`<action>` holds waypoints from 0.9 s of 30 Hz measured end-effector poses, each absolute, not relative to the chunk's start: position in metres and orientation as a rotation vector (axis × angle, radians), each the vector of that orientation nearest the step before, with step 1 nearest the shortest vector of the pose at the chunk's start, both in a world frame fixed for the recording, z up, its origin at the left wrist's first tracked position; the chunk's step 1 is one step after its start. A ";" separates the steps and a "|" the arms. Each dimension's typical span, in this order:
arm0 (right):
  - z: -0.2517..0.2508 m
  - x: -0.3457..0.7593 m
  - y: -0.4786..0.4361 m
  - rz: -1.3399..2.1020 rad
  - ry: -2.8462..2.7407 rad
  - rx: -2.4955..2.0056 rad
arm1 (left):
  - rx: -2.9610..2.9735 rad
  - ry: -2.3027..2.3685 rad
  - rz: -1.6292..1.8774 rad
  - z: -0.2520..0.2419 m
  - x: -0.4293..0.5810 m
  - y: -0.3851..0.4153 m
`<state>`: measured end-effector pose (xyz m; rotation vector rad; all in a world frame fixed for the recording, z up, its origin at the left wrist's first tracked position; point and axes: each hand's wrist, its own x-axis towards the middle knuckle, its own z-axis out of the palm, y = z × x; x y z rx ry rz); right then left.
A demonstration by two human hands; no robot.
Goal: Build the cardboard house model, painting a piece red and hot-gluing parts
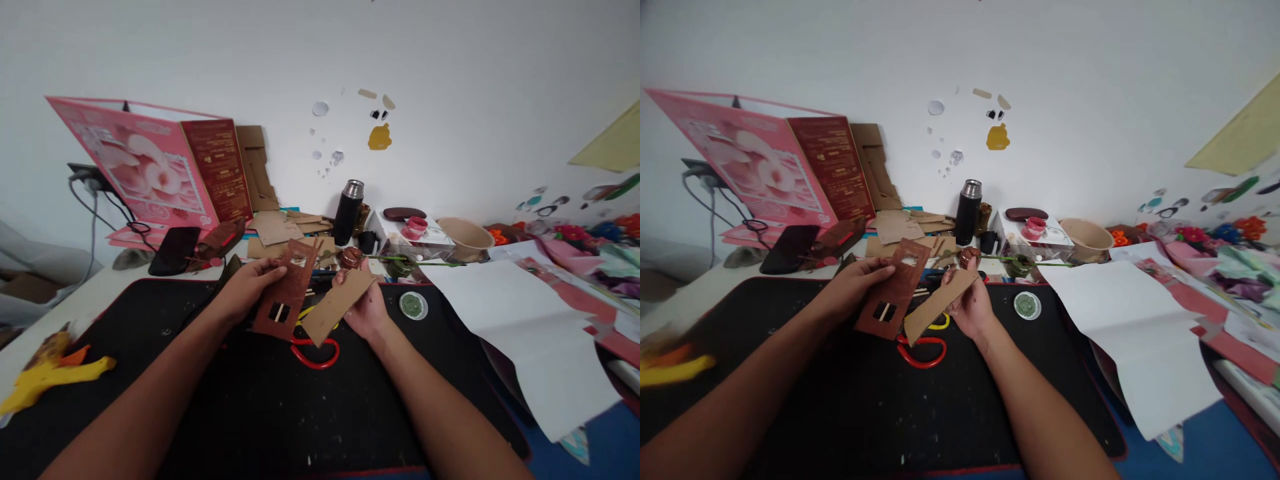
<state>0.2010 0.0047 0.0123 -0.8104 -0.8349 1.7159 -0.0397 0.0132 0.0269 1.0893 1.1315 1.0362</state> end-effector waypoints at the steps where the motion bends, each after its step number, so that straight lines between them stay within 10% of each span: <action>1: 0.013 0.201 0.004 1.720 -0.846 -0.817 | 1.085 1.133 1.045 0.027 -0.040 0.014; 27: 0.006 0.195 -0.001 1.551 -1.245 -0.972 | 0.919 1.140 1.186 0.028 -0.056 0.021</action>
